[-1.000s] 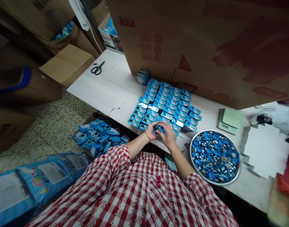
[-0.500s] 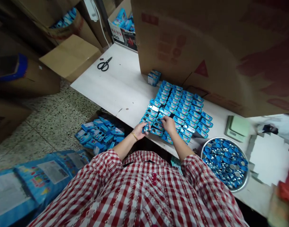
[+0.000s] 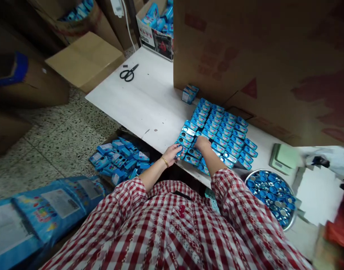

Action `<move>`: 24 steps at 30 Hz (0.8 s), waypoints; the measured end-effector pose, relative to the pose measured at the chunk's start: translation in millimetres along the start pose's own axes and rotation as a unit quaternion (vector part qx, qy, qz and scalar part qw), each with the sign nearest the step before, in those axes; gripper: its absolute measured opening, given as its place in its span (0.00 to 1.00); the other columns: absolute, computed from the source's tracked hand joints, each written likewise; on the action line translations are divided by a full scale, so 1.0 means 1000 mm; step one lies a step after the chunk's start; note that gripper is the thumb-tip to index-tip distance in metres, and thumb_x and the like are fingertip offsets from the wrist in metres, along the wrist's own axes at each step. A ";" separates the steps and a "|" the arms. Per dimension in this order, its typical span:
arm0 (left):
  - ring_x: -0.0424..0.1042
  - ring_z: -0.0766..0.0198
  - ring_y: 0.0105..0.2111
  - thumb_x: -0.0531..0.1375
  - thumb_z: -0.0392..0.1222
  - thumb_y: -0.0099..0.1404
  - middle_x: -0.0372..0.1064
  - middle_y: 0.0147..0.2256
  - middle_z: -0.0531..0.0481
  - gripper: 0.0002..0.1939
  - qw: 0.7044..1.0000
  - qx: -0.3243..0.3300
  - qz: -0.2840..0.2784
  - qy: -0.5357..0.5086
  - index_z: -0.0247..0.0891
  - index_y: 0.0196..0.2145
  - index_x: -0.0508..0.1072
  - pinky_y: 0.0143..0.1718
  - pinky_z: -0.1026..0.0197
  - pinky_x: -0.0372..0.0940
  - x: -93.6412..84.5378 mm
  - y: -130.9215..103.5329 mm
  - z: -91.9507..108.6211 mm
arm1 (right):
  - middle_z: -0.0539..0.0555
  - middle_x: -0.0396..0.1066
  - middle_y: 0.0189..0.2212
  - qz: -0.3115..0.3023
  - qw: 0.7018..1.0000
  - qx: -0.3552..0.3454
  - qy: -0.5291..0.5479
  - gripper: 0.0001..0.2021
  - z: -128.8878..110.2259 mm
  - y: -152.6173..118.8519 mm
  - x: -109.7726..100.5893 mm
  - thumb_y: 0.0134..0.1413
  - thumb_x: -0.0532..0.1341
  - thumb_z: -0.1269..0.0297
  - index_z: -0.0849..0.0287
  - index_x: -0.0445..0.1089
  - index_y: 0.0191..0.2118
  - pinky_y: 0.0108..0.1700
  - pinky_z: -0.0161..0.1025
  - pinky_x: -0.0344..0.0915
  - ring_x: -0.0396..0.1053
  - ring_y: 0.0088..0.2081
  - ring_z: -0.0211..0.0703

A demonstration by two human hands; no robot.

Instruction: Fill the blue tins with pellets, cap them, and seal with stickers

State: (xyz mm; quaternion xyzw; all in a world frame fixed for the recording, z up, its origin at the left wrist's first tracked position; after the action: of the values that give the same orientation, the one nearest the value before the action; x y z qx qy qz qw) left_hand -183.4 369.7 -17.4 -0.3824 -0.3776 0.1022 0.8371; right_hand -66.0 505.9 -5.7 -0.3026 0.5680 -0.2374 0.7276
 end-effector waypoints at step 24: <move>0.61 0.74 0.18 0.66 0.43 0.50 0.65 0.21 0.53 0.16 0.995 -0.043 0.010 0.088 0.32 0.35 0.73 0.16 0.72 0.47 0.001 -0.009 -0.016 | 0.48 0.69 0.21 -0.077 0.815 -0.217 0.531 0.14 -0.002 -0.064 0.039 0.37 0.65 0.57 0.60 0.71 0.32 0.30 0.37 0.66 0.68 0.23 0.38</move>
State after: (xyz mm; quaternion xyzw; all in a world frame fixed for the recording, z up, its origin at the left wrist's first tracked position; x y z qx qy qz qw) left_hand -172.4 355.5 -17.3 -0.4296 -0.3029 0.0607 0.8485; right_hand -58.2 433.3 12.8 -0.3226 0.8777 -0.2873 0.2074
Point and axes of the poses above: each hand's wrist, its own y-axis towards the middle knuckle, its own x-axis out of the palm, z = x × y, the point moved 4 cm from there along y, towards the middle knuckle
